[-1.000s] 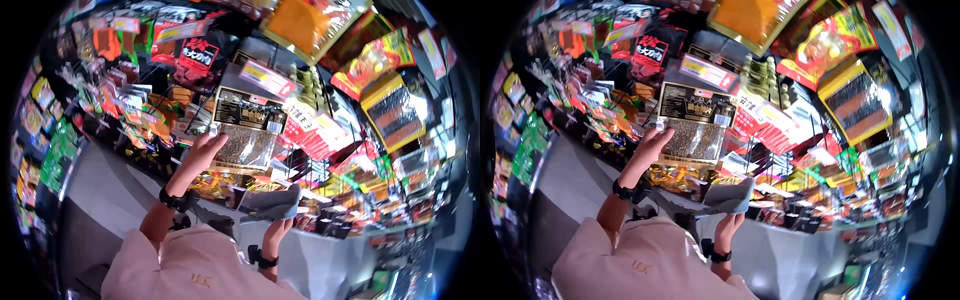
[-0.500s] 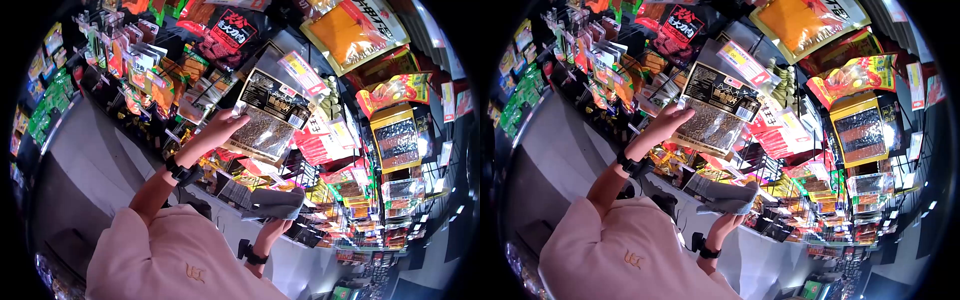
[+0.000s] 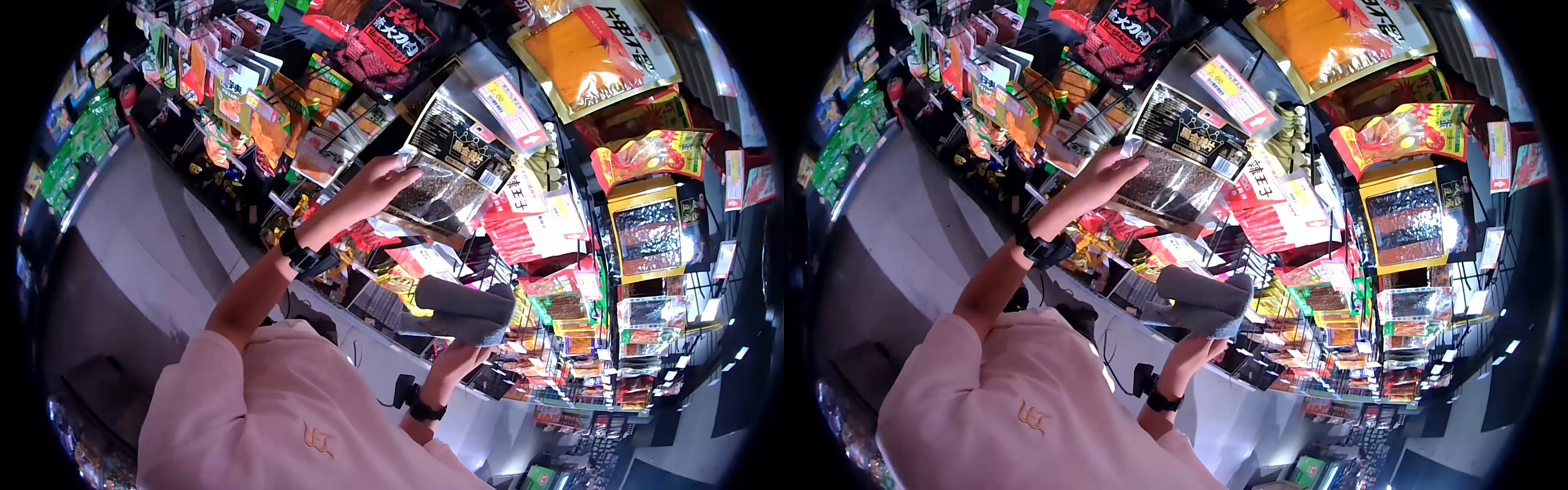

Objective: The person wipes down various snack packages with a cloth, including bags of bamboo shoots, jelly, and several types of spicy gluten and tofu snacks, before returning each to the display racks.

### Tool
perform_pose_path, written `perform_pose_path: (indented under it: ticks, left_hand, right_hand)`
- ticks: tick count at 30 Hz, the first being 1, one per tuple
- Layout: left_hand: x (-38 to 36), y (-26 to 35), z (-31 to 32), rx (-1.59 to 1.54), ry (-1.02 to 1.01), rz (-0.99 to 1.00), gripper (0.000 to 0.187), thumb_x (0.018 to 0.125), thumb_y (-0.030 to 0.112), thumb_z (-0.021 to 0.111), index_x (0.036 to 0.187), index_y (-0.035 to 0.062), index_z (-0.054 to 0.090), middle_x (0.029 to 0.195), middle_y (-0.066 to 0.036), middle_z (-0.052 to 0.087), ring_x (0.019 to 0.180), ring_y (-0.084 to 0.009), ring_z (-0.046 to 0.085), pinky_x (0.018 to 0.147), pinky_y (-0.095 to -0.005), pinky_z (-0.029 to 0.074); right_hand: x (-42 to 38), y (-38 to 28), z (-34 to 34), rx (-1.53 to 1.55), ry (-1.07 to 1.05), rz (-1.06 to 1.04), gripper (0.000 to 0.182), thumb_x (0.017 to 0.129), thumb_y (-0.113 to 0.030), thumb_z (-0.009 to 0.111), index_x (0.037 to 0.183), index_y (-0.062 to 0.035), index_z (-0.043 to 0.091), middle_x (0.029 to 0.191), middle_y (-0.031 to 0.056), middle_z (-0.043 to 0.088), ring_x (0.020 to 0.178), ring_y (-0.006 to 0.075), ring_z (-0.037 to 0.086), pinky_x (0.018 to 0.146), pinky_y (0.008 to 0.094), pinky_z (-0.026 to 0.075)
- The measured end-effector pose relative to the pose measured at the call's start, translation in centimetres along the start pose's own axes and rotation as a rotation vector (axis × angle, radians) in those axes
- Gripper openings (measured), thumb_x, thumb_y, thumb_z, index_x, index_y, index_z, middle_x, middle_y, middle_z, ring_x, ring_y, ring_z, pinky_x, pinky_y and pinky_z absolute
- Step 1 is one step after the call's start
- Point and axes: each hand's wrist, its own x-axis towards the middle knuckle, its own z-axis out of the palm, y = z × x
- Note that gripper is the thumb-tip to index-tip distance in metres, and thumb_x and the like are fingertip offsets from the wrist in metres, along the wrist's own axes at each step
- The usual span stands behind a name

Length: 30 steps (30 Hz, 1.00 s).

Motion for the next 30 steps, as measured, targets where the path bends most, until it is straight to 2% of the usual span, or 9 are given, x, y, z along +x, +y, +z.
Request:
perform_pose_path:
  ticks: [5, 8, 13, 15, 17, 19, 23, 25, 30]
  left_hand:
    - [-0.7, 2.2, -1.2, 0.037, -0.084, -0.114, 0.038, 0.093, 0.036, 0.059, 0.079, 0.0013, 0.056, 0.061, 0.003, 0.042, 0.057, -0.0053, 0.037, 0.051, -0.0265, 0.030]
    - [-1.0, 1.5, -1.2, 0.037, -0.038, -0.234, 0.046, 0.088, 0.046, 0.064, 0.079, 0.0014, 0.058, 0.061, 0.001, 0.046, 0.057, -0.0056, 0.040, 0.051, -0.0268, 0.031]
    - [-1.0, 3.4, -2.0, 0.034, -0.075, -0.331, 0.043, 0.087, 0.044, 0.066, 0.087, 0.0011, 0.063, 0.070, 0.000, 0.046, 0.064, -0.0082, 0.043, 0.058, -0.0261, 0.035]
    - [-0.8, 3.2, -1.9, 0.030, -0.055, -0.304, 0.042, 0.087, 0.042, 0.067, 0.089, 0.0004, 0.062, 0.073, -0.001, 0.052, 0.069, -0.0072, 0.048, 0.062, -0.0244, 0.039]
    - [-0.9, 4.1, -1.4, -0.236, -0.057, -0.226, 0.036, 0.089, 0.036, 0.065, 0.091, -0.0004, 0.062, 0.076, 0.000, 0.056, 0.072, -0.0063, 0.049, 0.065, -0.0231, 0.040]
    - [-0.4, 2.4, -1.5, -0.372, -0.170, -0.165, 0.027, 0.095, 0.017, 0.058, 0.115, -0.0017, 0.059, 0.100, -0.002, 0.065, 0.091, -0.0057, 0.058, 0.080, -0.0224, 0.046]
    - [-0.9, 4.3, -1.0, -0.155, -0.063, -0.288, 0.021, 0.096, 0.017, 0.057, 0.107, 0.0004, 0.062, 0.085, 0.005, 0.061, 0.077, -0.0017, 0.055, 0.069, -0.0209, 0.045]
    - [-1.0, 2.2, -0.9, -0.465, -0.108, -0.239, 0.018, 0.093, 0.024, 0.063, 0.092, 0.0057, 0.063, 0.069, 0.009, 0.051, 0.064, 0.0003, 0.042, 0.056, -0.0181, 0.033]
    - [-0.5, 0.5, -0.2, -0.135, 0.092, -0.191, 0.023, 0.092, 0.024, 0.064, 0.095, 0.0018, 0.064, 0.072, 0.005, 0.054, 0.067, -0.0043, 0.044, 0.059, -0.0239, 0.037]
  right_hand:
    - [-0.6, 0.5, 1.0, 0.175, 0.065, 0.128, 0.039, 0.097, -0.024, 0.052, 0.127, 0.0004, 0.048, 0.120, 0.0090, 0.053, 0.109, 0.0161, 0.051, 0.095, 0.0312, 0.040]
    - [-0.5, 0.8, 0.9, 0.396, 0.038, 0.305, 0.045, 0.087, 0.001, 0.055, 0.132, -0.0029, 0.050, 0.127, 0.0161, 0.048, 0.114, 0.0313, 0.050, 0.095, 0.0373, 0.042]
    - [0.6, -4.2, 1.4, 0.231, -0.066, 0.147, 0.039, 0.097, -0.018, 0.044, 0.131, -0.0006, 0.048, 0.123, 0.0138, 0.051, 0.112, 0.0291, 0.053, 0.096, 0.0435, 0.044]
    - [2.4, -6.8, 1.6, 1.210, -0.209, 0.347, 0.042, 0.098, -0.026, 0.038, 0.130, 0.0000, 0.046, 0.123, 0.0153, 0.052, 0.111, 0.0297, 0.055, 0.096, 0.0470, 0.045]
    - [5.2, -7.3, 2.2, 1.472, -0.625, -0.034, 0.043, 0.096, -0.034, 0.035, 0.121, -0.0016, 0.050, 0.110, 0.0171, 0.058, 0.101, 0.0303, 0.059, 0.092, 0.0450, 0.047]
    - [7.8, -7.9, 2.3, 1.379, -0.401, 0.027, 0.053, 0.092, -0.044, 0.041, 0.119, 0.0009, 0.053, 0.111, 0.0153, 0.060, 0.100, 0.0268, 0.059, 0.098, 0.0427, 0.043]
    - [11.0, -8.6, 3.8, 1.428, -0.544, 0.006, 0.054, 0.093, -0.046, 0.042, 0.119, -0.0007, 0.054, 0.111, 0.0136, 0.061, 0.103, 0.0250, 0.059, 0.096, 0.0404, 0.045]
    - [13.4, -11.3, 5.3, 1.420, -0.546, -0.035, 0.054, 0.093, -0.046, 0.042, 0.119, -0.0007, 0.054, 0.112, 0.0136, 0.061, 0.104, 0.0250, 0.059, 0.096, 0.0403, 0.045]
    - [16.2, -13.6, 8.1, 1.403, -0.541, -0.077, 0.054, 0.093, -0.046, 0.042, 0.120, -0.0008, 0.054, 0.113, 0.0136, 0.061, 0.104, 0.0249, 0.059, 0.096, 0.0401, 0.045]
